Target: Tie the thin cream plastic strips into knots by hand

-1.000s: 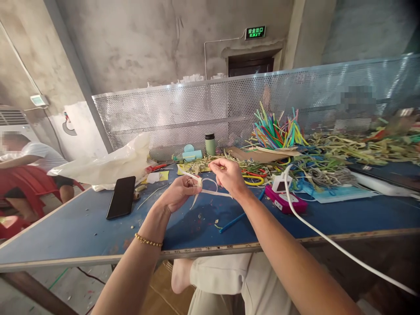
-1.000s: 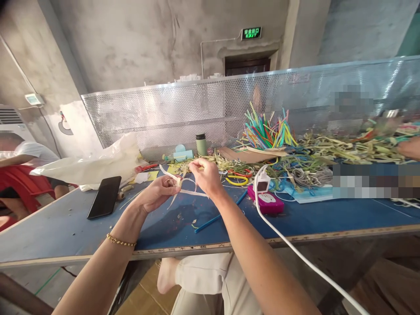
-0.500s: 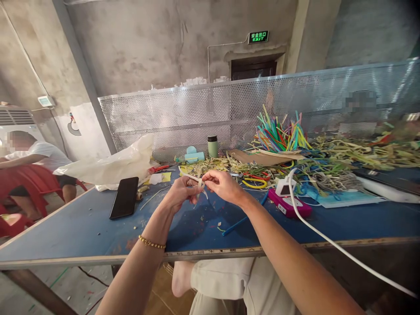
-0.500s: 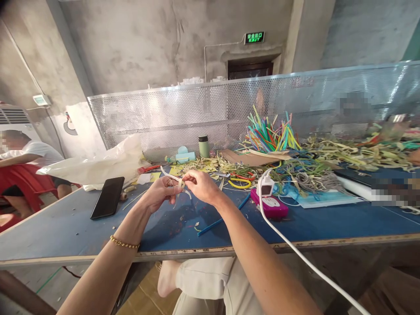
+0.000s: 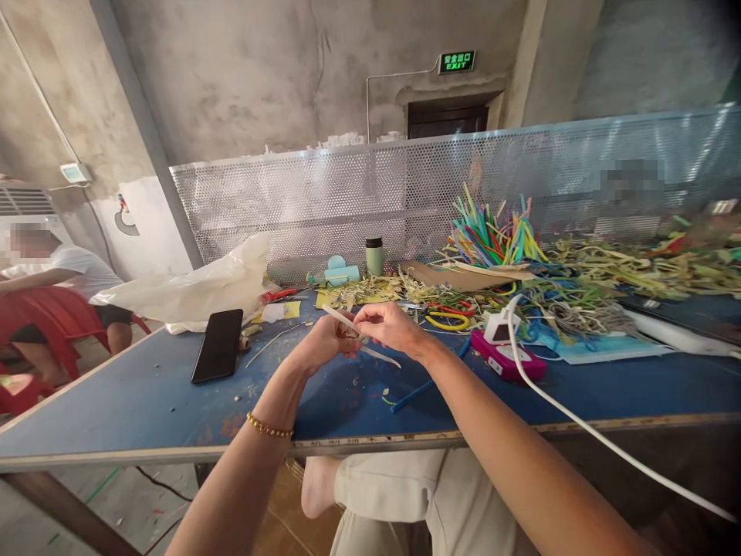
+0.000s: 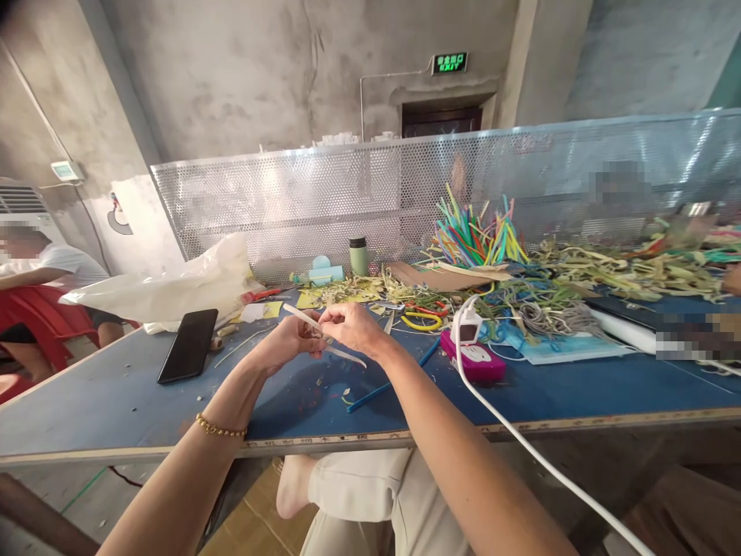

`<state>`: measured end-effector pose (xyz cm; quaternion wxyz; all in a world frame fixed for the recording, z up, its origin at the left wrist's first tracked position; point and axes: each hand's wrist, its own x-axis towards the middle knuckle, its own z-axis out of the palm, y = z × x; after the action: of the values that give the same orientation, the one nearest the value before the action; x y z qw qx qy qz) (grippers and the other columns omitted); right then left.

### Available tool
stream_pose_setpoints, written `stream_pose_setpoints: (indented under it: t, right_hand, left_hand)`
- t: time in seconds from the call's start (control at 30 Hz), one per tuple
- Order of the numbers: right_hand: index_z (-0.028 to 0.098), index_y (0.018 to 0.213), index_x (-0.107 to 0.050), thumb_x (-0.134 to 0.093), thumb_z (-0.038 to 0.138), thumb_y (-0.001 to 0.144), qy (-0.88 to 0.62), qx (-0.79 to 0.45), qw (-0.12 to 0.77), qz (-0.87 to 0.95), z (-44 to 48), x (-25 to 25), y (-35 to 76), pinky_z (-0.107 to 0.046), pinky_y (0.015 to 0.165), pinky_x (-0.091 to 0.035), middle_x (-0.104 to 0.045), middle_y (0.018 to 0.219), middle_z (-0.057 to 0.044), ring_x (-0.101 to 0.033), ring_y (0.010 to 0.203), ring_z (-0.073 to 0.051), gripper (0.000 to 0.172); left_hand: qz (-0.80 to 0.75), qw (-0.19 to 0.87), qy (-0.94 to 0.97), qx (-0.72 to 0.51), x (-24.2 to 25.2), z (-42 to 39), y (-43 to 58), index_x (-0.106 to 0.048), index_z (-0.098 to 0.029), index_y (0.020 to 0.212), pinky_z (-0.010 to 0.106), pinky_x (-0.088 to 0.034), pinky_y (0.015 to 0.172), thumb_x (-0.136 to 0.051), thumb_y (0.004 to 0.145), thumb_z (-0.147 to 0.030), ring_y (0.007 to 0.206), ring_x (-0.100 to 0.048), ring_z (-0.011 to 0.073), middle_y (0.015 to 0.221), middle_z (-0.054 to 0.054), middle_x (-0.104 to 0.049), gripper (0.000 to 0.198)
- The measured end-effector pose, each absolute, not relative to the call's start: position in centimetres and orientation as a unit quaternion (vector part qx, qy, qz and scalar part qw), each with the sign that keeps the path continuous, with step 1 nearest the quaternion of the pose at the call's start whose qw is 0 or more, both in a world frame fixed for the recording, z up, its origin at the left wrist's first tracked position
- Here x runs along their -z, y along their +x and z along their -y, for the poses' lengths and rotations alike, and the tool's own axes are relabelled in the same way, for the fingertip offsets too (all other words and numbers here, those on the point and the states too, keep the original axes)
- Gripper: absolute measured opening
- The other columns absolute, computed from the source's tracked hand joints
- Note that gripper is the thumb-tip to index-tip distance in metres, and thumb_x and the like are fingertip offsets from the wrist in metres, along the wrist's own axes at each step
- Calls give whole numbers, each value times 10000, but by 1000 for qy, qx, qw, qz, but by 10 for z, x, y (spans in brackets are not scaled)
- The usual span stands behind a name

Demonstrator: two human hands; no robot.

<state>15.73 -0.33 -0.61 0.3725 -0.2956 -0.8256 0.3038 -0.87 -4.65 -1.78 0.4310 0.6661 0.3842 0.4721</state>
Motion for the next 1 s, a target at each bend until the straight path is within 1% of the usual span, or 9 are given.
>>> stream_pose_setpoints:
  t: [0.17, 0.3, 0.4, 0.5, 0.6, 0.73, 0.83, 0.9, 1.0]
  right_hand:
    - [178, 743, -620, -548, 177, 748, -321, -275, 394, 816, 2, 9, 155, -199, 432, -366, -548, 560, 43, -511, 411, -89, 72]
    - [194, 809, -611, -514, 220, 831, -310, -239, 392, 833, 3, 12, 155, -202, 418, -362, -575, 565, 44, -502, 358, -84, 103]
    - [194, 841, -642, -525, 265, 864, -307, -205, 394, 842, 2, 12, 155, -201, 424, -324, -554, 525, 49, -466, 366, -79, 138]
    - [181, 820, -687, -576, 266, 837, -304, -193, 403, 841, 2, 10, 155, -202, 455, -310, -516, 492, 51, -445, 424, -80, 141]
    - [165, 808, -721, -600, 258, 801, -303, -242, 400, 830, 2, 8, 154, -201, 466, -333, -525, 508, 43, -443, 458, -80, 153]
    - [160, 804, -725, -605, 249, 755, -330, -342, 405, 781, 4, 7, 152, -198, 426, -363, -598, 573, 23, -498, 436, -82, 158]
    - [156, 747, -704, -593, 232, 736, -351, -357, 419, 758, 4, 7, 150, -193, 392, -346, -597, 547, 17, -533, 411, -91, 134]
    - [155, 754, -705, -588, 241, 746, -349, -334, 424, 766, 3, 8, 149, -190, 394, -347, -600, 542, 15, -536, 408, -91, 145]
    - [154, 793, -729, -592, 262, 771, -339, -253, 431, 798, 0, 12, 148, -195, 430, -345, -597, 540, 15, -502, 424, -82, 176]
  left_hand:
    - [-374, 446, 668, -463, 17, 49, -9, -556, -149, 760, 266, -481, 550, -811, 616, -187, 544, -583, 116, 650, -31, -562, 296]
    - [-373, 460, 660, -462, 17, 47, -11, -562, -151, 810, 279, -483, 544, -828, 609, -213, 536, -585, 121, 677, -25, -580, 339]
    - [-370, 469, 656, -461, 18, 46, -14, -563, -148, 758, 275, -466, 550, -839, 611, -242, 527, -588, 128, 623, -21, -583, 326]
    - [-364, 474, 673, -436, 17, 46, -16, -582, -133, 672, 266, -438, 557, -828, 643, -285, 518, -573, 124, 566, 12, -601, 291]
    - [-356, 478, 690, -412, 17, 47, -17, -590, -124, 608, 266, -429, 567, -813, 667, -308, 519, -560, 118, 550, 40, -614, 295]
    - [-340, 495, 684, -414, 18, 48, -18, -632, -131, 764, 269, -444, 549, -838, 623, -270, 528, -567, 120, 614, -1, -606, 286]
    - [-344, 503, 681, -406, 19, 46, -19, -642, -128, 812, 267, -450, 532, -848, 600, -243, 527, -563, 113, 646, -15, -593, 318]
    - [-358, 509, 670, -404, 20, 45, -20, -644, -116, 773, 260, -441, 524, -847, 599, -236, 514, -558, 109, 627, -9, -596, 293]
    - [-381, 518, 649, -407, 20, 44, -20, -650, -102, 712, 243, -410, 515, -836, 614, -230, 497, -554, 102, 574, 4, -602, 246]
